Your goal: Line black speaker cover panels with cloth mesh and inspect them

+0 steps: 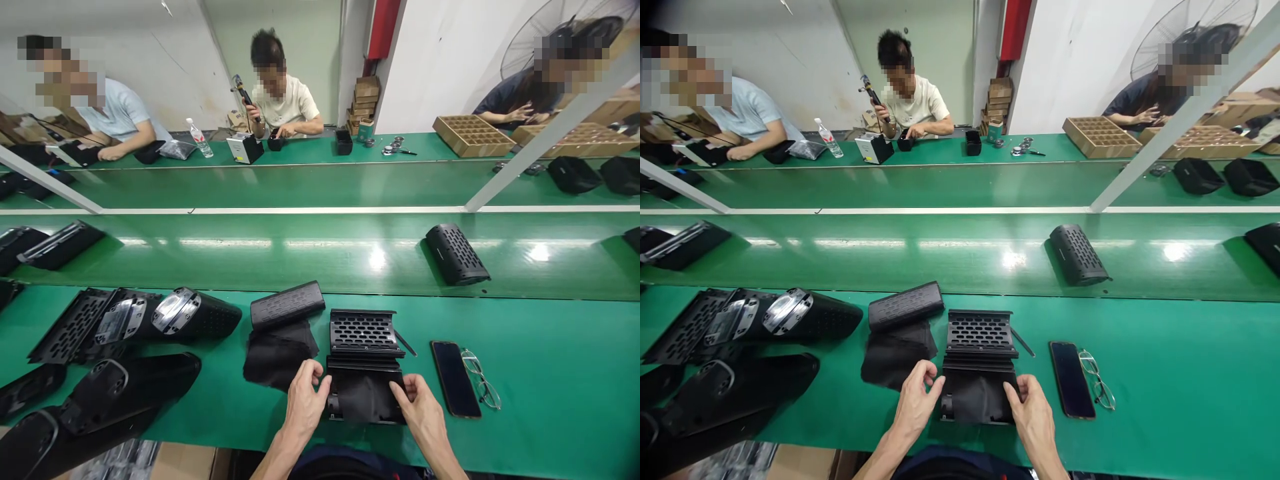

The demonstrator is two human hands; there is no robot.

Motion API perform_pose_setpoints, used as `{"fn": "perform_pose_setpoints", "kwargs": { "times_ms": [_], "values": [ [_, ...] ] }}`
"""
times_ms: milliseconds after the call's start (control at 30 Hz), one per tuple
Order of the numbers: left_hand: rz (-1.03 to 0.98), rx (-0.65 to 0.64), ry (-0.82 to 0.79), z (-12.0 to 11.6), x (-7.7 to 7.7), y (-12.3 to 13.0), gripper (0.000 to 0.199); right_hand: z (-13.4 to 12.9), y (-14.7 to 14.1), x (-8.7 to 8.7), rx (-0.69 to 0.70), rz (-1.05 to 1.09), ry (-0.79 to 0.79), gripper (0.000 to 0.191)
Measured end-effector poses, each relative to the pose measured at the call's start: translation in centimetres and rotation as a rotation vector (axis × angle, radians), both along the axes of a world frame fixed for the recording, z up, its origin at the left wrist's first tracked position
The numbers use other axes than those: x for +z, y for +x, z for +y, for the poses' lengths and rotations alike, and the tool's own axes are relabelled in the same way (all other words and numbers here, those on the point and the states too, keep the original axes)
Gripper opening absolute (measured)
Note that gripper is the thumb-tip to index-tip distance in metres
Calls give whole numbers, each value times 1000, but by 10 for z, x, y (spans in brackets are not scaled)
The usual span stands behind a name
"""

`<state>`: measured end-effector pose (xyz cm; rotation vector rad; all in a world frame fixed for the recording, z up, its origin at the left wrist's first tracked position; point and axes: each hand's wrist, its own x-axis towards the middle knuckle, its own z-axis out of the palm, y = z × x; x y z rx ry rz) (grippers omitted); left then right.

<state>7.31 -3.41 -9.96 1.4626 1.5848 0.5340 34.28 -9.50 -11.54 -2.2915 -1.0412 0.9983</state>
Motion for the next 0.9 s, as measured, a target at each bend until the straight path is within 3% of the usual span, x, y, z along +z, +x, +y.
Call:
{"fn": "perform_pose_setpoints", "kwargs": {
  "times_ms": [167, 500, 667, 767, 900],
  "values": [
    [-63, 57, -127, -10, -20, 5, 32, -1, 0, -5, -34, 56, -12, 67],
    [-137, 151, -152, -7, -11, 10, 34, 1, -4, 9, -103, 171, 10, 65],
    [-243, 205, -191, -6, 9, 0, 38, 2, -10, 23, -167, 337, 75, 61],
    [-349, 192, -241, -3, 31, -9, 34, 4, -13, 35, -209, 468, 109, 58],
    [-460, 187, -304, 1, 65, -20, 43, 7, -19, 60, -228, 641, 133, 53]
  ]
}}
